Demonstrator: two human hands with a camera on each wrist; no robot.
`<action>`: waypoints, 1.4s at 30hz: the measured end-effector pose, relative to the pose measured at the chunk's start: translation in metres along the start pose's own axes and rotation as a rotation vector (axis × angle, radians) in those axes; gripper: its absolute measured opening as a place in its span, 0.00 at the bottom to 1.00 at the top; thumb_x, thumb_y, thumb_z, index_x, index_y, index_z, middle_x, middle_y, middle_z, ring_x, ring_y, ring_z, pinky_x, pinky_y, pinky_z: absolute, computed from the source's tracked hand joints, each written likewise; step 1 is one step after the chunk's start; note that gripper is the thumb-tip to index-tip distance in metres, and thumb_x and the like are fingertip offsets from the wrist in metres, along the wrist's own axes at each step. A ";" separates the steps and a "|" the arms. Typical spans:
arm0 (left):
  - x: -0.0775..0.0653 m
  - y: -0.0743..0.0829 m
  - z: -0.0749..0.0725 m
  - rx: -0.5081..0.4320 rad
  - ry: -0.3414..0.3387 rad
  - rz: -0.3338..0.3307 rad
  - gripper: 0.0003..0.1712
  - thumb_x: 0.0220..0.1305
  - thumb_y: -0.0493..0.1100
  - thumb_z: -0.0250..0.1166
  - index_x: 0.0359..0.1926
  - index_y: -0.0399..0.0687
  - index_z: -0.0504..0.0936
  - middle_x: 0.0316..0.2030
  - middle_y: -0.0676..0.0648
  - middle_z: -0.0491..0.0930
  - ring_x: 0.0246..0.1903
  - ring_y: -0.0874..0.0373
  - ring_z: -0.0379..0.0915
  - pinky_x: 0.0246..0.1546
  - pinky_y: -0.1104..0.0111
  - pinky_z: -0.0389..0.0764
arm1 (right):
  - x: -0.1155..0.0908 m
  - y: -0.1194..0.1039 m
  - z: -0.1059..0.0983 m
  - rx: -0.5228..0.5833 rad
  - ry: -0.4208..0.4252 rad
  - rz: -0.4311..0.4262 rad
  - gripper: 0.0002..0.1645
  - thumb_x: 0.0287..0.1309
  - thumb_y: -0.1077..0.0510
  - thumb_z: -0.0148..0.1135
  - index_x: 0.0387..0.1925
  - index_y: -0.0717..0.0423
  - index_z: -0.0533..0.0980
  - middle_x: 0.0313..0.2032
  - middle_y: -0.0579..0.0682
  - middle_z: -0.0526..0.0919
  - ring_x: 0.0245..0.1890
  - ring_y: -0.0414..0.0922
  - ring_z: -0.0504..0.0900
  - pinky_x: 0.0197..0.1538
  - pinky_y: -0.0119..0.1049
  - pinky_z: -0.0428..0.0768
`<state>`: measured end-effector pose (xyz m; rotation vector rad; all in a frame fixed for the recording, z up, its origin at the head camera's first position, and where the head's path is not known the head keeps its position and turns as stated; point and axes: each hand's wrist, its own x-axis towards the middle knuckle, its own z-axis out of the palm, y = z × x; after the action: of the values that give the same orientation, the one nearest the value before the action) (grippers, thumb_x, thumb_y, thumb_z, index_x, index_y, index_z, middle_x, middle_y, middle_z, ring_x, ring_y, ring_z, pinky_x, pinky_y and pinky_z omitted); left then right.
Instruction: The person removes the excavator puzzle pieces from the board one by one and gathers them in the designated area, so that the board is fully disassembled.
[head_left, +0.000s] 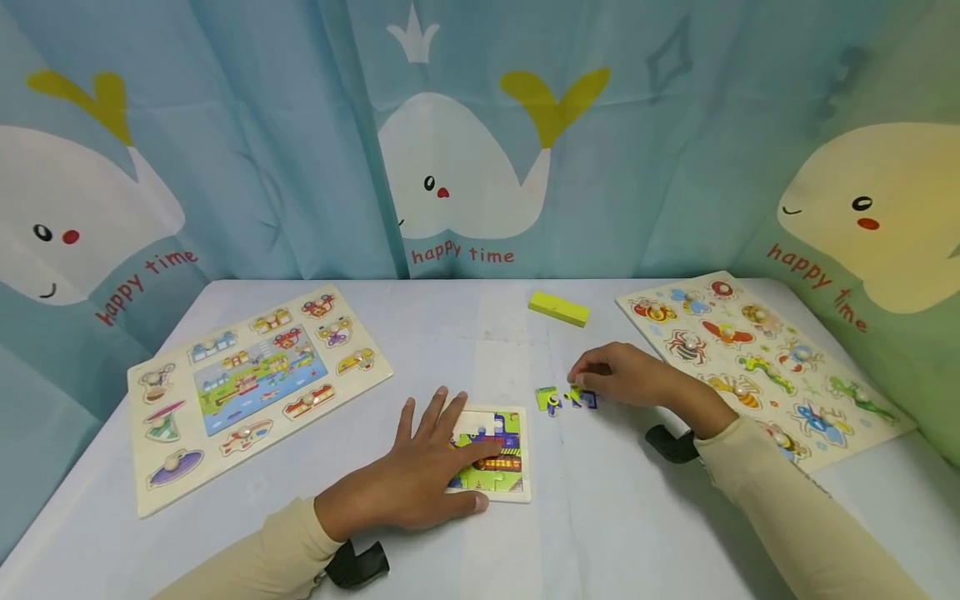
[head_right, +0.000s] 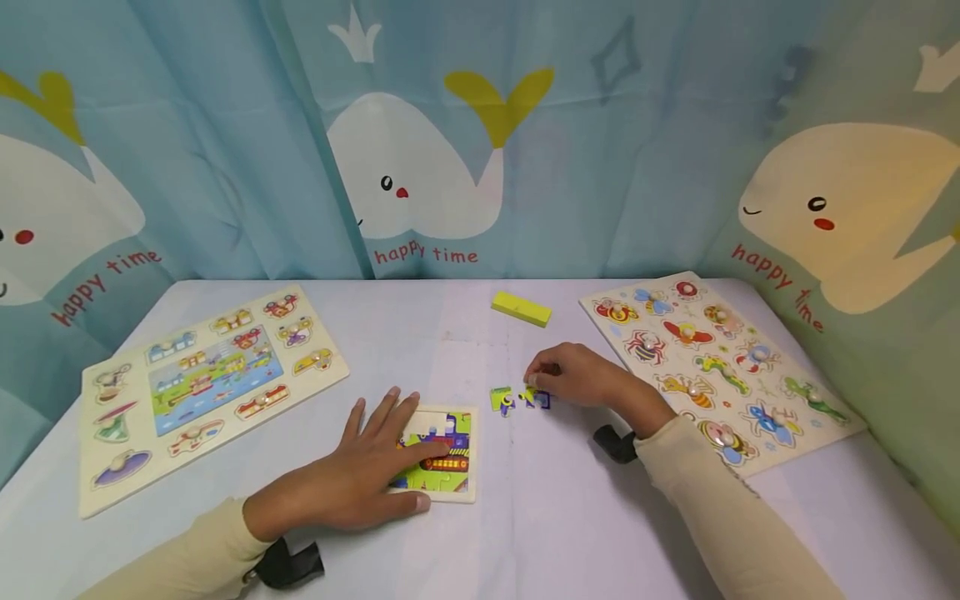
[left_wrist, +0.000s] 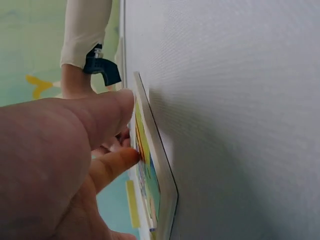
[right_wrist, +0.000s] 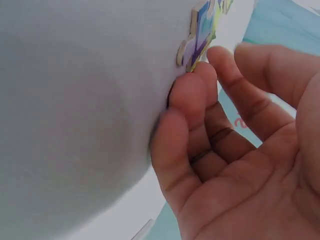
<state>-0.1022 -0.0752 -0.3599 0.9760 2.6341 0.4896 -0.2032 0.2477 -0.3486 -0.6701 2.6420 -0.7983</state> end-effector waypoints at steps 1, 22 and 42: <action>0.000 0.000 0.000 -0.007 0.006 0.004 0.33 0.64 0.60 0.61 0.69 0.69 0.67 0.75 0.37 0.38 0.73 0.39 0.22 0.62 0.36 0.28 | 0.000 -0.001 0.000 -0.008 0.011 0.002 0.07 0.66 0.60 0.58 0.38 0.55 0.82 0.31 0.42 0.81 0.31 0.43 0.71 0.35 0.36 0.70; 0.014 0.008 -0.002 0.059 -0.123 -0.012 0.39 0.65 0.65 0.58 0.74 0.75 0.56 0.76 0.45 0.27 0.72 0.45 0.13 0.63 0.37 0.27 | 0.013 -0.045 0.011 0.103 0.062 -0.101 0.11 0.68 0.58 0.58 0.42 0.62 0.82 0.29 0.49 0.82 0.26 0.42 0.73 0.29 0.34 0.73; 0.021 0.007 0.004 0.051 -0.174 -0.028 0.42 0.62 0.72 0.55 0.74 0.77 0.53 0.76 0.45 0.24 0.71 0.41 0.11 0.62 0.36 0.27 | 0.019 -0.072 0.043 0.122 -0.033 -0.258 0.11 0.64 0.66 0.56 0.41 0.59 0.84 0.36 0.44 0.82 0.34 0.39 0.77 0.38 0.33 0.77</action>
<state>-0.1119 -0.0553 -0.3640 0.9494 2.5119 0.3172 -0.1767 0.1660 -0.3444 -0.9938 2.4837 -0.9995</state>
